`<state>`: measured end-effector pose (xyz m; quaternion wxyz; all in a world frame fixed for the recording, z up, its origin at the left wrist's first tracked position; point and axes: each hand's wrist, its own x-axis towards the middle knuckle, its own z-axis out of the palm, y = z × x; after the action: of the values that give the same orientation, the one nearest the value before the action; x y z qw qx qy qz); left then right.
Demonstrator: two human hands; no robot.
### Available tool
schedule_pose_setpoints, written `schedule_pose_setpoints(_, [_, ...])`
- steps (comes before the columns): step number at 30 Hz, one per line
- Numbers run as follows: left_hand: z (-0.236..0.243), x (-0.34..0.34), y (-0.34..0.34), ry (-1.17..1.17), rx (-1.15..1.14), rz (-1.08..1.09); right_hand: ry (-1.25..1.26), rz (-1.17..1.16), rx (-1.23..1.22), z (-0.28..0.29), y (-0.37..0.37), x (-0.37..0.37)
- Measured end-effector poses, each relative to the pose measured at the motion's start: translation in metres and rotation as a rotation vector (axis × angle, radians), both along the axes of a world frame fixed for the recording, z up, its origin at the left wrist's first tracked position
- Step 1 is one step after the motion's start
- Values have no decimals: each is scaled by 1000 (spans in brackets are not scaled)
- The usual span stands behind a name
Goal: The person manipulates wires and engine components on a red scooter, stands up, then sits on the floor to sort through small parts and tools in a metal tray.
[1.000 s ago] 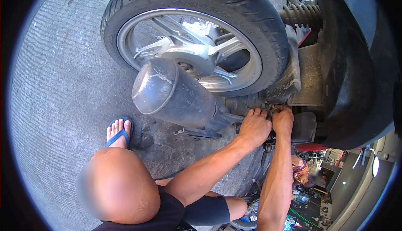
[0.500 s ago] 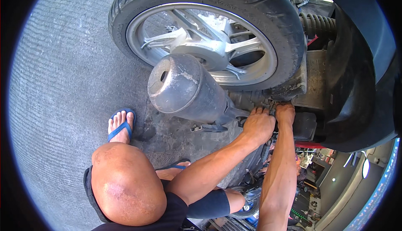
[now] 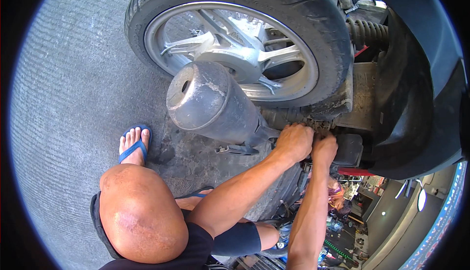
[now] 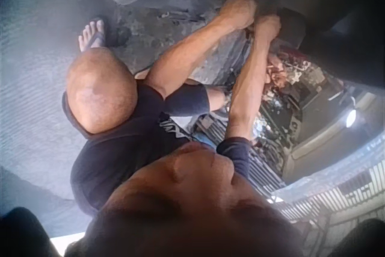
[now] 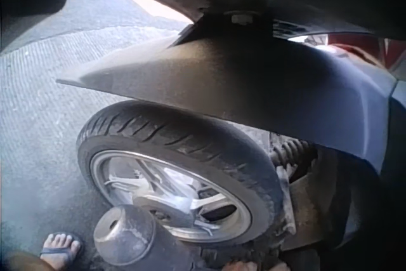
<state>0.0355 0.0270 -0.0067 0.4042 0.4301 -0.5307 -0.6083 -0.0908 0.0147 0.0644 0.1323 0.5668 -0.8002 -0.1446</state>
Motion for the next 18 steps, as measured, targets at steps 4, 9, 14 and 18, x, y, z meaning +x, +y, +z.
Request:
schedule_pose_setpoints(4, [-3, -5, -5, -13, 38, -34, -13, 41, -82, 3, 11, 1])
schedule_pose_setpoints(9, [4, -9, -8, 103, -19, 132, -75, 40, -72, 9, 8, -8])
schedule_pose_setpoints(14, [33, 34, -31, 151, -218, 160, -139, 280, -157, 18, 36, 33])
schedule_pose_setpoints(18, [67, 44, -60, -307, -486, -162, -696, 241, -188, 17, 89, 54])
